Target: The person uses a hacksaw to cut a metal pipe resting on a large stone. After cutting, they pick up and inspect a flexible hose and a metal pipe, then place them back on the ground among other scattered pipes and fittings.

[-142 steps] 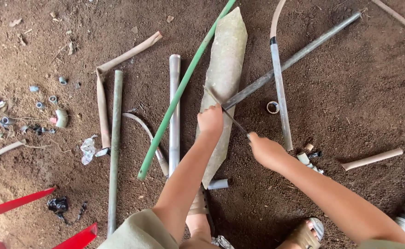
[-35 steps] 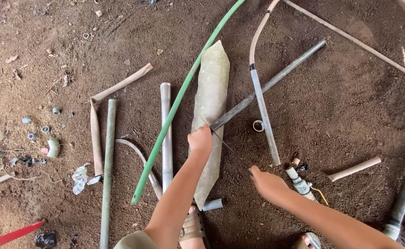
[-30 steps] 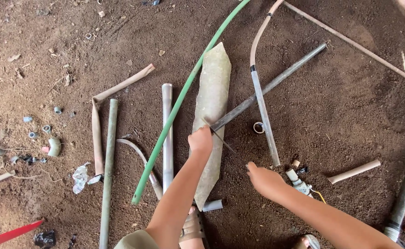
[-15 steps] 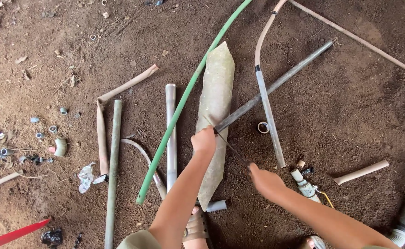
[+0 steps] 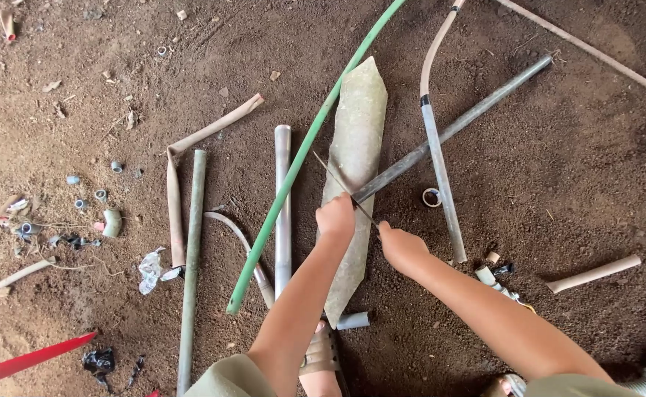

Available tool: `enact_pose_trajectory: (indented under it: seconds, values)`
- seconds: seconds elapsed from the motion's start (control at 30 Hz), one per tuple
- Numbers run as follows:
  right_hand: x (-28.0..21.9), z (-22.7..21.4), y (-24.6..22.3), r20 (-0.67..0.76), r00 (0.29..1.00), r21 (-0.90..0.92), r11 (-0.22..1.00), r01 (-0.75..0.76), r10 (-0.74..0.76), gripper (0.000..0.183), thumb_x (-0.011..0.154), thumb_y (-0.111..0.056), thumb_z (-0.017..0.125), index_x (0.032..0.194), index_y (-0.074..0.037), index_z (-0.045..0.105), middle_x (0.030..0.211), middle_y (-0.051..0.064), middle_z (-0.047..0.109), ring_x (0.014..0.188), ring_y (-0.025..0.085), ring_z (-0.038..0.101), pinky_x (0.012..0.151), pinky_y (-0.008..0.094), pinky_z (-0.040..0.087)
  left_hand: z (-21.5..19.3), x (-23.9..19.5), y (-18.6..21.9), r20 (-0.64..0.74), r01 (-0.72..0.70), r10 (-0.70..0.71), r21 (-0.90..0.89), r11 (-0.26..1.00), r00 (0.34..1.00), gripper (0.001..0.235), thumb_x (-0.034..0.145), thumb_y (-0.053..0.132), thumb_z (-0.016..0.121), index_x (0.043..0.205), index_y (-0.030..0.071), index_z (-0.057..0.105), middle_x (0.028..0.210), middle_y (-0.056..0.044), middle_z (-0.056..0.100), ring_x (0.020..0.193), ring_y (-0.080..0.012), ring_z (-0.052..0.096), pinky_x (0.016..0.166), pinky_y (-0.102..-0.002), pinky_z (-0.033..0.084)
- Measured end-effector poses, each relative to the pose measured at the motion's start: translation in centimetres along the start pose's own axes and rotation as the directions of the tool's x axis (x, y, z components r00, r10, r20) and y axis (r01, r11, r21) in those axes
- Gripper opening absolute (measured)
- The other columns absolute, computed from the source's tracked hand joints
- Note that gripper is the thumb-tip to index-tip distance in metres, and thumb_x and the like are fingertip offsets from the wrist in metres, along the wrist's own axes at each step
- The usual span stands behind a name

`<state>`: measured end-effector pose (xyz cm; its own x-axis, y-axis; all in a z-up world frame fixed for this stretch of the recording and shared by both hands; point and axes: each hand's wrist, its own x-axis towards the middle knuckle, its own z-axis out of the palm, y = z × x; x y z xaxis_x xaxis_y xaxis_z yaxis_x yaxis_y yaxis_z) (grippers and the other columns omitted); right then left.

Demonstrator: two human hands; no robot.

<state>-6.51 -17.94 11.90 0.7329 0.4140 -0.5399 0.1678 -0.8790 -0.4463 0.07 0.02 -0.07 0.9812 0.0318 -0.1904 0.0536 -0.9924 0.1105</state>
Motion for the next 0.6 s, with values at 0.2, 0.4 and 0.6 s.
enact_pose_trajectory:
  seconds: [0.2,0.4,0.6]
  values:
    - [-1.8,4.6,4.0,-0.011,0.996,0.108,0.990,-0.090,0.091,0.043,0.107,-0.018,0.043,0.140,0.008,0.051,0.082,0.021,0.075,0.061,0.034,0.072,0.057,0.045,0.054,-0.7,-0.2,0.1,0.005,-0.021,0.022,-0.074,0.997,1.000,0.016,0.106,0.011,0.057,0.112,0.010,0.071,0.086,-0.006,0.075,0.084,-0.0294,0.080,0.080,-0.049,0.063]
    - [-8.8,8.0,7.9,0.027,0.984,-0.148,0.974,-0.172,0.178,0.037,0.112,-0.014,0.046,0.145,0.002,0.048,0.076,0.011,0.075,0.063,0.020,0.076,0.061,0.029,0.051,-6.7,-3.4,0.9,-0.028,-0.068,0.068,-0.020,0.997,0.997,0.012,0.105,0.011,0.061,0.109,0.011,0.072,0.081,-0.005,0.075,0.081,-0.0257,0.080,0.080,-0.048,0.064]
    - [-7.1,5.0,5.0,0.090,0.985,0.102,0.983,-0.154,0.145,0.049,0.109,-0.015,0.042,0.153,0.009,0.040,0.084,0.019,0.076,0.061,0.026,0.071,0.058,0.038,0.052,-1.4,-1.1,0.2,-0.093,-0.056,0.054,-0.020,0.998,0.994,0.010,0.103,0.011,0.063,0.100,0.011,0.073,0.076,-0.004,0.073,0.079,-0.0261,0.080,0.079,-0.048,0.065]
